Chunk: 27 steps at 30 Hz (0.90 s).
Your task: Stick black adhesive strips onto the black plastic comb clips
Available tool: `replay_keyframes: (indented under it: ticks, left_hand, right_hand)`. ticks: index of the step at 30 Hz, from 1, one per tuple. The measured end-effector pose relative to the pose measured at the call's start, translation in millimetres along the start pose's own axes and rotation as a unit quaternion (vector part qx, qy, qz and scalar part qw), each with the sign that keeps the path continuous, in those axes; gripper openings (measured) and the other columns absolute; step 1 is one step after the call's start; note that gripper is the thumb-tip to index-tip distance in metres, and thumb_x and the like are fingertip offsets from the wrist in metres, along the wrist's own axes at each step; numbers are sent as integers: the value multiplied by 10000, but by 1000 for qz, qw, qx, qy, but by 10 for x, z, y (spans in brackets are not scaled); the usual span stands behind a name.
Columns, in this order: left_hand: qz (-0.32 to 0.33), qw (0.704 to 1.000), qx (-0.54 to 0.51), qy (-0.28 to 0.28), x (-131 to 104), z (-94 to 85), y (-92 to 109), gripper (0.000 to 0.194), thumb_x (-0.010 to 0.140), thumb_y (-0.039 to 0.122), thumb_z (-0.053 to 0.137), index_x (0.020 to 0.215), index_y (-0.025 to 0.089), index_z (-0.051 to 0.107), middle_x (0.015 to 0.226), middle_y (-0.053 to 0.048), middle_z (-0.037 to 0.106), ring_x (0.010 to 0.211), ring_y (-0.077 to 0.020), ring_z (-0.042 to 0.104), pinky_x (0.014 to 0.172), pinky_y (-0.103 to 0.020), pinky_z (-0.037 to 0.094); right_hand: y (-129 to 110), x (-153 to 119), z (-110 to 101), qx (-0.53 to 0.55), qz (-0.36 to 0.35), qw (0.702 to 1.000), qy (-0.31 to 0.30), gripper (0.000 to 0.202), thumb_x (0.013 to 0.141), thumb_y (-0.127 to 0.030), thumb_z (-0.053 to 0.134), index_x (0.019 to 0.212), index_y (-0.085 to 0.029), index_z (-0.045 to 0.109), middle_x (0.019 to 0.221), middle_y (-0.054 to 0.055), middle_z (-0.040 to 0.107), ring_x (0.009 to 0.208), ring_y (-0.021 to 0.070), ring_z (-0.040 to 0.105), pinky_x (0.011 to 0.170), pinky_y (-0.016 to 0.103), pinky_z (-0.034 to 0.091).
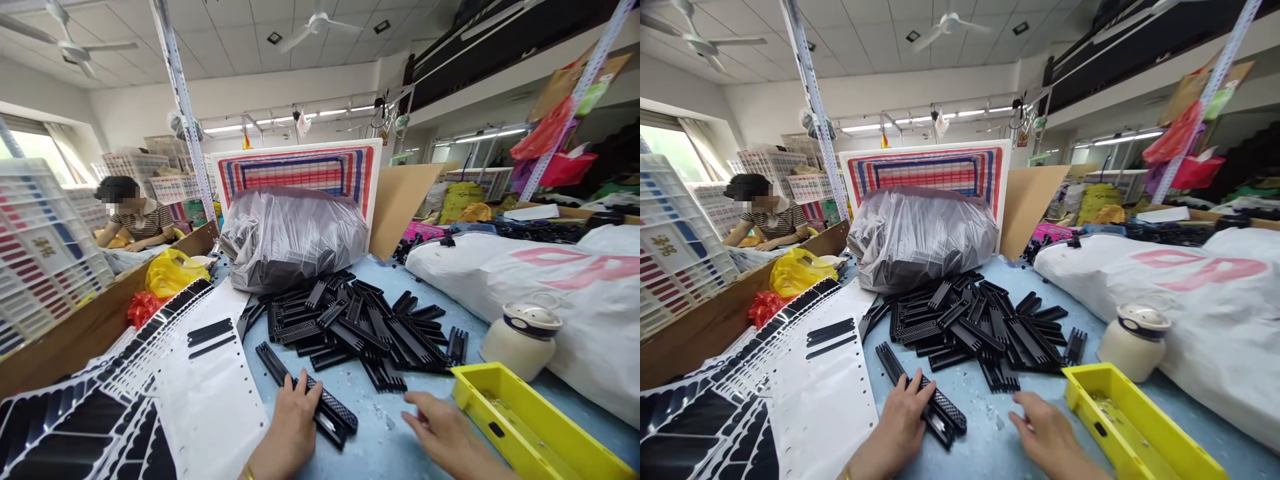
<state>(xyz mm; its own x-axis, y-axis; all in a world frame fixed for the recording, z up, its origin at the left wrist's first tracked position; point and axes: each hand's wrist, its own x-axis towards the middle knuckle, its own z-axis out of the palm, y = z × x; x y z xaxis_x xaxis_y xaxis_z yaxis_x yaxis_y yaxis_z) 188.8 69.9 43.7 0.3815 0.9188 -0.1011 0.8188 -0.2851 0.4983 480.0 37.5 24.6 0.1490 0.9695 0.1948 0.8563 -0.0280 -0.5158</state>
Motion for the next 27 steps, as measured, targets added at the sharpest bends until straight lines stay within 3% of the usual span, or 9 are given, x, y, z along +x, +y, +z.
replay_keyframes:
  ticks: [2,4,8,10,13,17,21,24,27]
  left_hand:
    - [8,1000,-22,-5,-115,86,32,804,643,41,579,1431,192,532,1546,-152,412,1388,-479,354,1105,-583,288]
    - [18,998,-50,23,-192,195,-27,717,673,57,556,1375,200,593,1491,-146,495,1361,-448,408,1096,-576,298]
    - [79,991,-32,104,-236,440,-220,423,688,50,524,996,228,754,1119,-139,725,1072,-362,604,969,-511,402]
    - [103,988,31,110,-215,503,-249,271,680,69,562,841,205,731,921,-134,722,903,-324,606,871,-486,429]
    - [127,981,98,106,-187,466,-191,165,758,94,563,806,183,694,920,-119,682,876,-284,567,823,-442,425]
    - [134,980,130,65,-259,315,-63,226,847,76,495,786,172,691,931,-108,661,904,-260,552,891,-463,392]
    - [105,994,5,-13,-339,222,-11,66,729,185,683,782,185,722,930,-77,675,921,-259,549,905,-430,391]
    - [59,988,-118,-86,-246,171,-41,94,610,190,758,701,195,737,769,-11,653,839,-215,557,781,-311,425]
    - [28,980,-159,-113,-84,144,-90,73,631,231,730,665,167,736,565,42,541,601,-143,503,570,-244,383]
  right_hand:
    - [-298,-57,79,28,-12,993,-116,399,686,-398,625,1000,-185,751,869,101,748,663,251,673,676,348,515]
    - [-488,-126,170,24,-8,985,-168,473,617,-374,707,1045,-174,736,948,102,739,712,249,667,678,326,502]
    - [-540,-187,332,-37,-55,979,-192,289,715,-328,640,945,-184,739,954,105,727,852,269,667,783,339,478]
    - [-508,-154,382,-66,-81,973,-204,251,792,-307,558,916,-175,733,936,113,721,895,270,668,808,347,473]
    - [-502,-85,376,-75,-83,972,-206,292,815,-301,544,1005,-165,719,955,112,719,927,266,668,829,344,476]
    - [-531,-133,210,-74,-56,979,-180,305,788,-324,586,1015,-163,709,948,107,716,789,241,662,759,333,489]
    - [-543,-407,91,-26,-63,982,-176,288,810,-436,568,862,-192,713,788,70,697,668,209,634,651,301,476]
    - [-553,-568,150,42,-94,973,-206,362,835,-470,519,913,-194,740,810,73,718,687,211,647,644,297,476]
    - [-494,-549,247,66,-81,978,-182,397,873,-435,417,826,-201,734,786,77,736,748,232,666,699,318,478]
